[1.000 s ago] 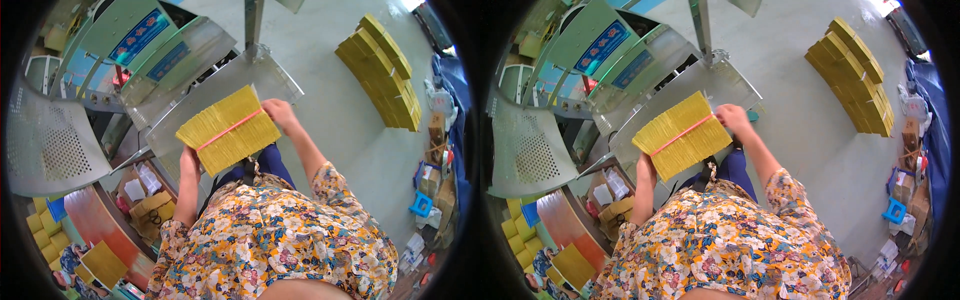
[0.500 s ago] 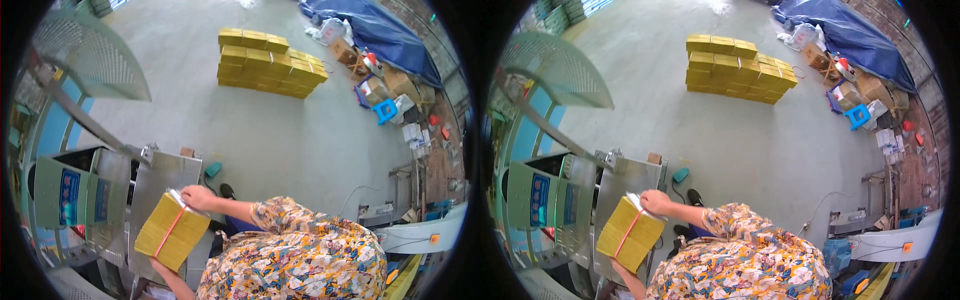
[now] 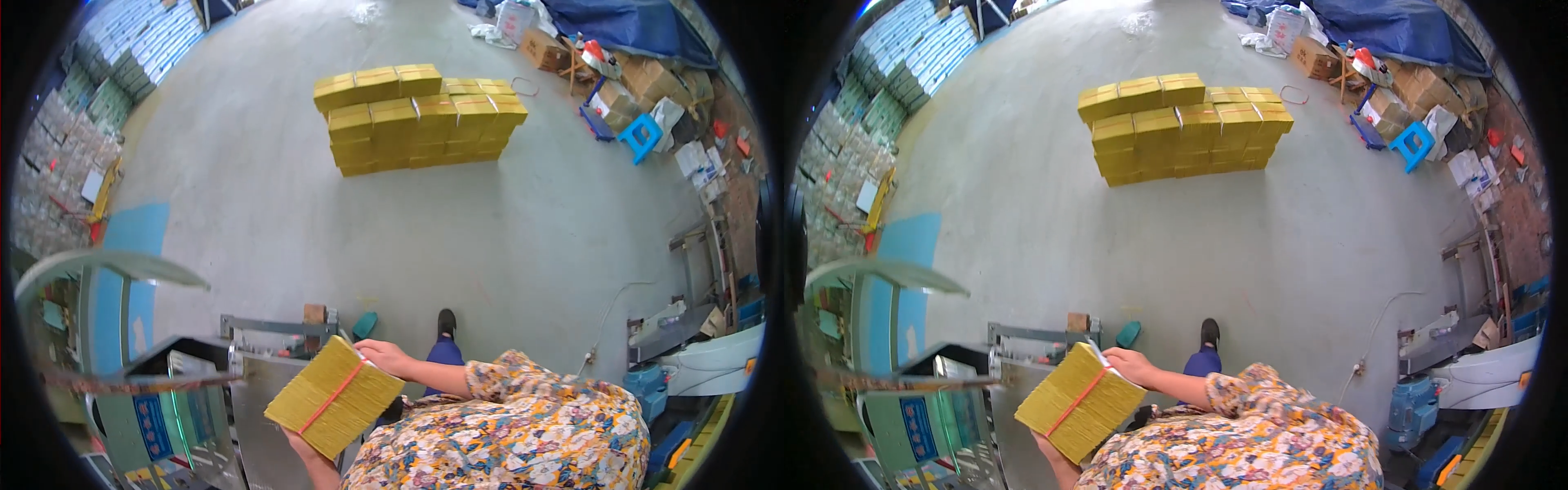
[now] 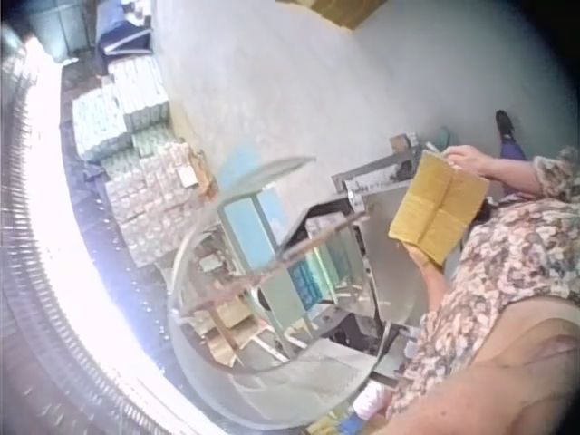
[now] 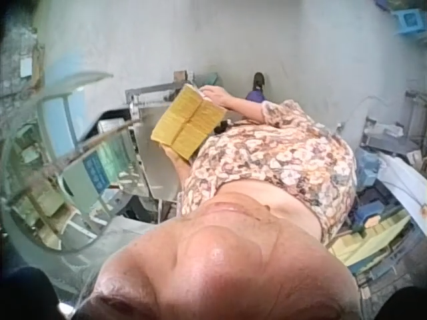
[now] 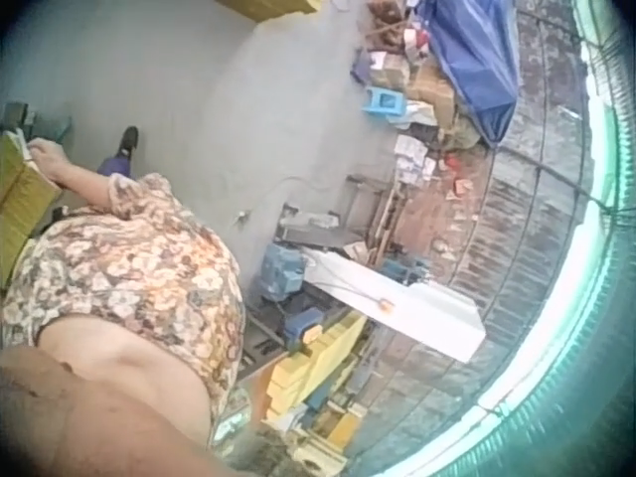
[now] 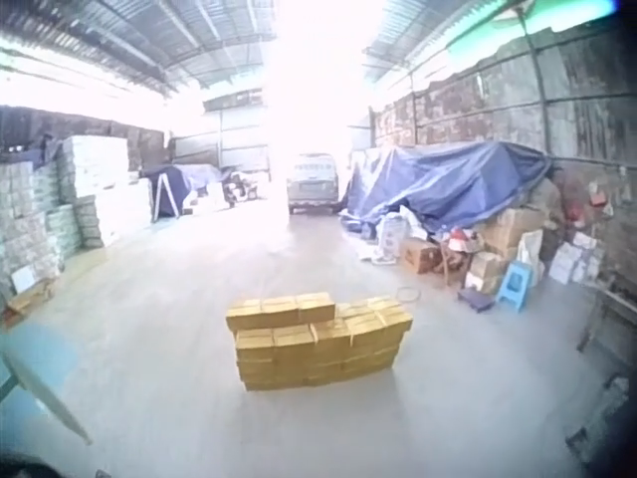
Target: Gathering stacks of yellow paper, applying a protective sheet, and using a machine to apply a plastic band for bundling, then stacking the bundles.
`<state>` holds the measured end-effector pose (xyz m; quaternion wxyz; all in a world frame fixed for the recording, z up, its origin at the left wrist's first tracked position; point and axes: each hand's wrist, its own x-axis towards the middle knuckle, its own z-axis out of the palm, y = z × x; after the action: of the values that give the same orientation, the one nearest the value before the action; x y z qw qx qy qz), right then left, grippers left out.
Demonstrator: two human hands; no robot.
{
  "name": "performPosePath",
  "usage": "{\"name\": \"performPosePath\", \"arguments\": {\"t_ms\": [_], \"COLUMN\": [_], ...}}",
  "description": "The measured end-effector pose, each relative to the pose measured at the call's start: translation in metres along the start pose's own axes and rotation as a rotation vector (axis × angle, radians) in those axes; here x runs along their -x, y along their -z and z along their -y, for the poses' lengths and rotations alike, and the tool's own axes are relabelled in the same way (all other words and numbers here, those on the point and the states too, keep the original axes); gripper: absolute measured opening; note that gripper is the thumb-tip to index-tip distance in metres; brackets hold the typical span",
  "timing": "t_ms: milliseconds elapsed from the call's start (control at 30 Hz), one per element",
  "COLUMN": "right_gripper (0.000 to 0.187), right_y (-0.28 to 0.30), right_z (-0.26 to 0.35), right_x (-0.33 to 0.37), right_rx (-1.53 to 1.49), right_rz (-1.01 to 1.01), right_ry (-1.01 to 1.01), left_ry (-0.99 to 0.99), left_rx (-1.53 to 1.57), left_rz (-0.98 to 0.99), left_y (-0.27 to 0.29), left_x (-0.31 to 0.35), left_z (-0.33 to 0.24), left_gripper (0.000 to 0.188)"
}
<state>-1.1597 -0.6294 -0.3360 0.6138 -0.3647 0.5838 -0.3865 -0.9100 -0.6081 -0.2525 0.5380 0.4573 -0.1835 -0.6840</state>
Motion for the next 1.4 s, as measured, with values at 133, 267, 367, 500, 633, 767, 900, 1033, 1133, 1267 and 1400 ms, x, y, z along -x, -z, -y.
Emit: {"name": "performPosePath", "arguments": {"t_ms": [133, 267, 367, 500, 633, 767, 900, 1033, 1133, 1267, 1400], "right_gripper": [0.035, 0.035, 0.031, 0.034, 0.037, 0.041, 0.043, 0.044, 0.044, 0.045, 0.047], "right_y": [0.132, 0.266, 0.336, 0.406, 0.467, 0.556, 0.646, 0.737, 0.825, 0.951, 1.059], "right_z": [0.000, 0.034, 0.053, 0.061, 0.089, 0.103, 0.131, 0.173, 0.181, 0.179, 0.175], "right_x": [-0.009, -0.016, -0.019, -0.053, -0.089, -0.141, -0.177, -0.219, -0.264, -0.338, -0.429], "right_rx": [-0.162, -0.216, -0.300, -0.403, -0.544, -0.620, -0.967, -1.022, -0.928, -0.843, -0.857], "right_rz": [-0.192, -0.310, -0.361, -0.447, -0.545, -0.615, -0.575, -0.658, -0.701, -0.688, -0.556], "right_ry": [-0.025, -0.040, -0.045, -0.057, -0.134, -0.085, -0.020, 0.090, 0.137, 0.068, 0.036], "left_ry": [0.149, 0.237, 0.329, 0.265, 0.382, 0.464, 0.608, 0.478, 0.368, 0.298, 0.375], "left_rx": [-0.008, -0.091, -0.115, -0.269, -0.251, -0.296, -0.474, -0.562, -0.656, -0.696, -0.758], "left_rz": [0.181, 0.217, 0.340, 0.400, 0.396, 0.439, 0.547, 0.738, 0.807, 0.818, 0.737], "left_y": [-0.126, -0.234, -0.300, -0.392, -0.457, -0.566, -0.680, -0.784, -0.865, -0.961, -1.038], "left_x": [-0.056, -0.107, -0.138, -0.185, -0.264, -0.330, -0.396, -0.473, -0.526, -0.593, -0.662], "left_z": [0.056, 0.117, 0.145, 0.166, 0.201, 0.237, 0.265, 0.316, 0.369, 0.437, 0.478], "left_gripper": [0.060, 0.061, 0.060, 0.059, 0.062, 0.067, 0.060, 0.065, 0.068, 0.064, 0.069]}}
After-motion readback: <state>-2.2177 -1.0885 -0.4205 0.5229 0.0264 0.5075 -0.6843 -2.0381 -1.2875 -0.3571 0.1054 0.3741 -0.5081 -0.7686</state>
